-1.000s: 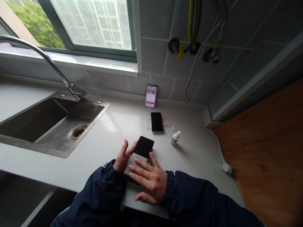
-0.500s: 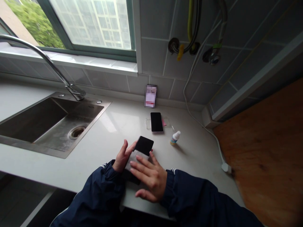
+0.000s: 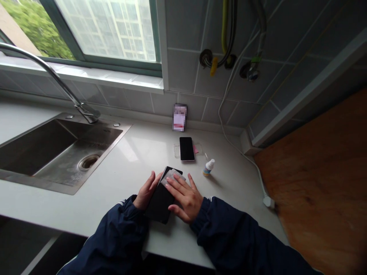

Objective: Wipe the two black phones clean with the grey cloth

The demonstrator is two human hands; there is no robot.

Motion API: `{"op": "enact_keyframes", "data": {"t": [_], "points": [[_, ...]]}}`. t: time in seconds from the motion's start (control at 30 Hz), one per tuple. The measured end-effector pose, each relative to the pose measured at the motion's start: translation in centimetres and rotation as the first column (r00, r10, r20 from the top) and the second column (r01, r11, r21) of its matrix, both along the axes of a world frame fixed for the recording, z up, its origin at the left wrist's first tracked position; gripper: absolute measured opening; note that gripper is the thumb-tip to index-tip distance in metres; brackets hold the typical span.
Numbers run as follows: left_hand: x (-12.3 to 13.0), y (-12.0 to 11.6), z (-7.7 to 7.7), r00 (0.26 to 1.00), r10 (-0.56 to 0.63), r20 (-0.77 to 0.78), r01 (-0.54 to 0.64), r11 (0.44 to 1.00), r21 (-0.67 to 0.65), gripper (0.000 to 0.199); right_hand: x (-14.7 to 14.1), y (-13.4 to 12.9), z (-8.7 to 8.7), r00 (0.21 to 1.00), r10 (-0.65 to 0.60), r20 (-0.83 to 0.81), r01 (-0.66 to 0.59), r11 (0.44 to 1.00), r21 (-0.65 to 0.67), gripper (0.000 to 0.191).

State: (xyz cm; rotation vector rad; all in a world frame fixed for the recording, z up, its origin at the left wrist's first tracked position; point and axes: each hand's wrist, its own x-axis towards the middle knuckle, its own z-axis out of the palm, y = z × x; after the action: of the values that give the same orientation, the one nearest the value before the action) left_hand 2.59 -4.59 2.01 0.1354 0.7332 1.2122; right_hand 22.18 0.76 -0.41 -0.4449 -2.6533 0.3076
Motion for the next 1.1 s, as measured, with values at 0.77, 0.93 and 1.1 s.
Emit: {"op": "enact_keyframes", "data": {"t": [0.77,0.93,1.1], "points": [[0.4,0.1,0.4,0.990,-0.021,0.137,-0.011,0.973,0.229,0.066,-0.1,0.3,-0.7,0.995,-0.104,-0.001,0.104,0.995,-0.007,0.057],[0.2,0.1,0.8,0.996,0.043,0.081,-0.055,0.985,0.163,0.067,0.0,-0.3,-0.2,0.997,0.000,-0.081,-0.001,1.000,-0.015,0.059],[-0.1,-0.1,0.7,0.999,0.036,0.014,-0.038,0.986,0.162,0.069,-0.2,-2.3,0.0,0.932,0.263,-0.248,-0.251,0.965,0.082,0.053]]}}
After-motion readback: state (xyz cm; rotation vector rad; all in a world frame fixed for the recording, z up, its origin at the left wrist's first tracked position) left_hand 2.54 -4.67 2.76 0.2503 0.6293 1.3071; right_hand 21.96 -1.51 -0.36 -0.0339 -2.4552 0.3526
